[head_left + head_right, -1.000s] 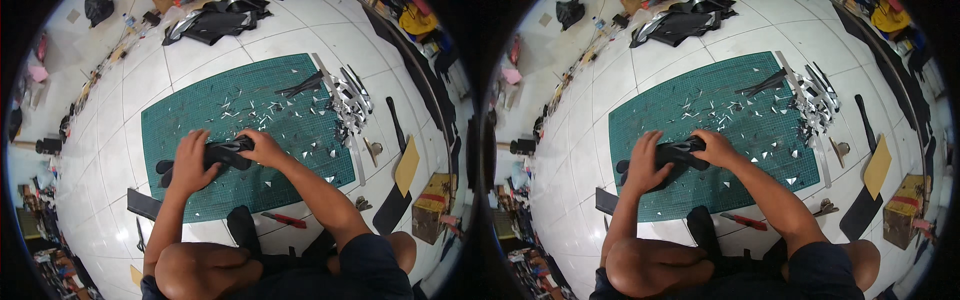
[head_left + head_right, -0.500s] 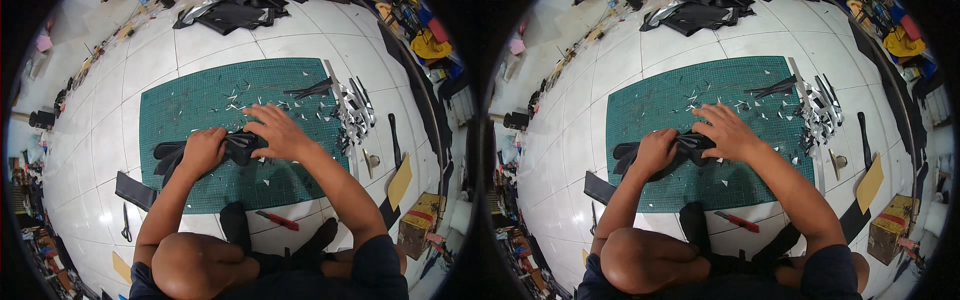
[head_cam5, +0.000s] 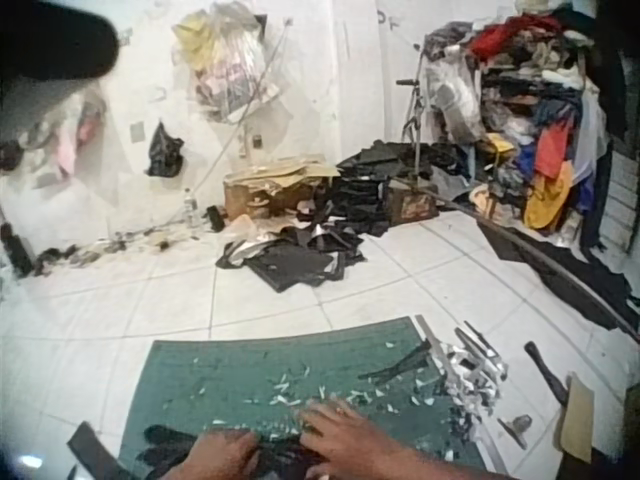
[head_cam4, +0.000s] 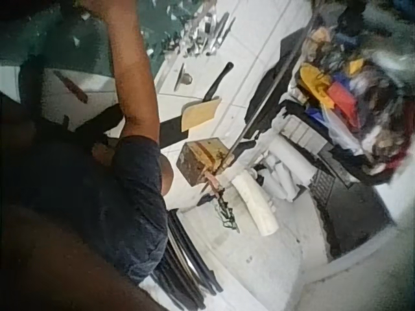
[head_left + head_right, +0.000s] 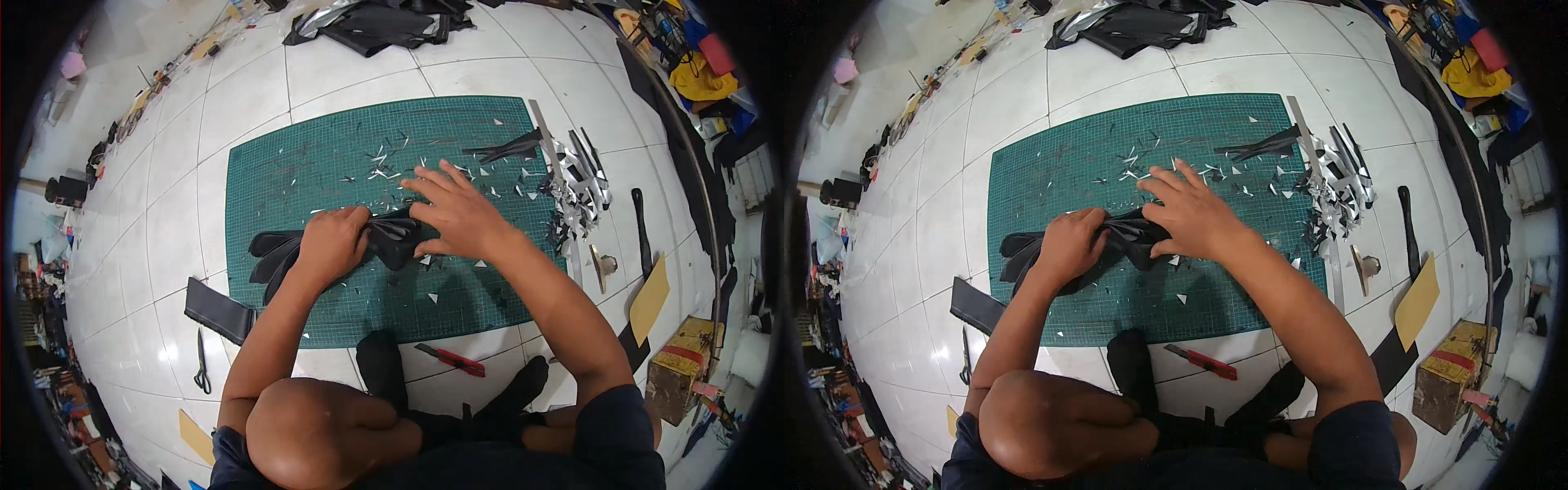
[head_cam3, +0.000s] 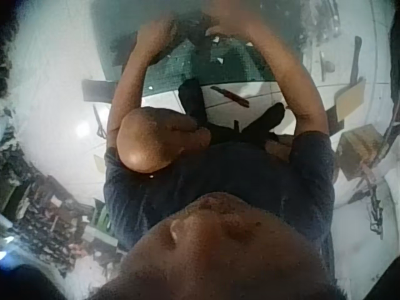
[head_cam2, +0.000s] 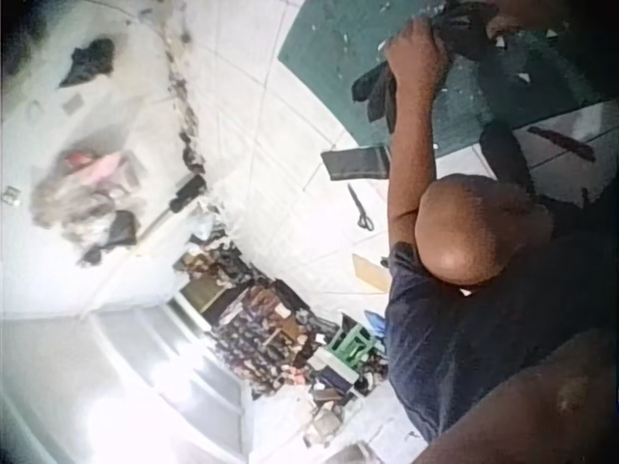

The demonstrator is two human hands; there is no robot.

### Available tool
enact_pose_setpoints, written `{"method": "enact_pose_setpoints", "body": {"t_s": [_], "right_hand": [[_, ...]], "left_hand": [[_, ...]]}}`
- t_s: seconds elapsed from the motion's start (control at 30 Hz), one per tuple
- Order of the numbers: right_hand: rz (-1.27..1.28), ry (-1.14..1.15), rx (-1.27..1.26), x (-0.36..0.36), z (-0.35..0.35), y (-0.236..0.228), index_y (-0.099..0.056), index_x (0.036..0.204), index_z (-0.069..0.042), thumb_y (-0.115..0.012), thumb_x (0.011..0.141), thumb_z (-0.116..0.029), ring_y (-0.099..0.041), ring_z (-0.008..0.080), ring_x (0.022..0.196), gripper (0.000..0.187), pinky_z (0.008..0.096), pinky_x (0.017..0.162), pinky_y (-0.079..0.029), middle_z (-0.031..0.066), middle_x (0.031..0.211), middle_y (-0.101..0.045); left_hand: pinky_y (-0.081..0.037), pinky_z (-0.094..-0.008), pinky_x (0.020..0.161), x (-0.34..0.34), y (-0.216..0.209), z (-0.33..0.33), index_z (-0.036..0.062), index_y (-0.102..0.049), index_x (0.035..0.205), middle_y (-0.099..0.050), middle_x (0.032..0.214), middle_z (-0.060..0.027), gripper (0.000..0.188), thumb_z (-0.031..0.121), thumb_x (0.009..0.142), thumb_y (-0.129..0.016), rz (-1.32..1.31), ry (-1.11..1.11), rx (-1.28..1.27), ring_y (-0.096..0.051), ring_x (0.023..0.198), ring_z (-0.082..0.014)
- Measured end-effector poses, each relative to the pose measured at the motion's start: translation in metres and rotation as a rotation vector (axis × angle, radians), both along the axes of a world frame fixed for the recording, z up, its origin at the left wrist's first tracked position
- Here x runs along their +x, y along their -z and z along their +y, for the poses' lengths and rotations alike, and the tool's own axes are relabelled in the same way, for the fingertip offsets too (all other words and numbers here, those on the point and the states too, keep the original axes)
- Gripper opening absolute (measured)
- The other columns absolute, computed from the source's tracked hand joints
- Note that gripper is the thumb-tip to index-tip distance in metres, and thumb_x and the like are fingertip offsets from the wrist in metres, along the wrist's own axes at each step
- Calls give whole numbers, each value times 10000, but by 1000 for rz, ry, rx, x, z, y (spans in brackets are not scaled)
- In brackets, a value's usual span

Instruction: The person cuts multiple small triangular notches into the curved edge of a strip of gray material using a craft knife and a straight edge on a cutting mat. The person then removes a clipboard from a rectangular beige piece, aligns it with a larger black piece of fabric, and presses the two together by hand.

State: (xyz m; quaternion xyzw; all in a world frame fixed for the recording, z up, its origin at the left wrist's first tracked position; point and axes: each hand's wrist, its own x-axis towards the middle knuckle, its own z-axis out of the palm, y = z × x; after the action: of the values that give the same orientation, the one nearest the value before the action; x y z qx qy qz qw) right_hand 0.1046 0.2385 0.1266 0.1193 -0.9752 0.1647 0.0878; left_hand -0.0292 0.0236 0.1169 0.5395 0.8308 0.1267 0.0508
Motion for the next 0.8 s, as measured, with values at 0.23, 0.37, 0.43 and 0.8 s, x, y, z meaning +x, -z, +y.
{"method": "enact_pose_setpoints", "body": {"t_s": [0.23, 0.37, 0.43, 0.8], "right_hand": [[101, 70, -212, 9, 4, -4, -619, 1087, -121, -850, 644, -369, -399, 353, 1350, 558, 539, 1145, -268, 109, 1383, -492], [76, 11, -166, 9, -7, -5, -625, 1078, -126, -850, 644, -367, -372, 349, 1369, 545, 545, 1147, -264, 102, 1391, -485], [77, 2, -146, 7, -10, -1, -636, 1059, -126, -849, 645, -366, -365, 349, 1373, 524, 550, 1149, -259, 102, 1388, -486], [60, 1, -55, 10, -8, -2, -669, 940, -126, -849, 630, -362, -338, 352, 1395, 429, 568, 1159, -236, 100, 1397, -482]], "left_hand": [[-501, -437, 719, -1, 0, 0, 65, -569, 945, -651, 849, -110, 171, 152, 817, -642, 48, 23, 22, -658, 793, -319], [-501, -465, 757, -1, 0, -1, 58, -579, 1014, -647, 875, -144, 205, 155, 840, -627, -7, 11, 24, -641, 812, -364], [-500, -463, 764, -1, -1, 0, 58, -579, 1014, -648, 879, -143, 208, 157, 839, -630, -14, 3, 3, -641, 819, -361], [-495, -463, 755, 1, -2, 0, 68, -578, 1009, -647, 884, -134, 207, 156, 833, -645, -1, -9, -20, -641, 816, -357]]}}
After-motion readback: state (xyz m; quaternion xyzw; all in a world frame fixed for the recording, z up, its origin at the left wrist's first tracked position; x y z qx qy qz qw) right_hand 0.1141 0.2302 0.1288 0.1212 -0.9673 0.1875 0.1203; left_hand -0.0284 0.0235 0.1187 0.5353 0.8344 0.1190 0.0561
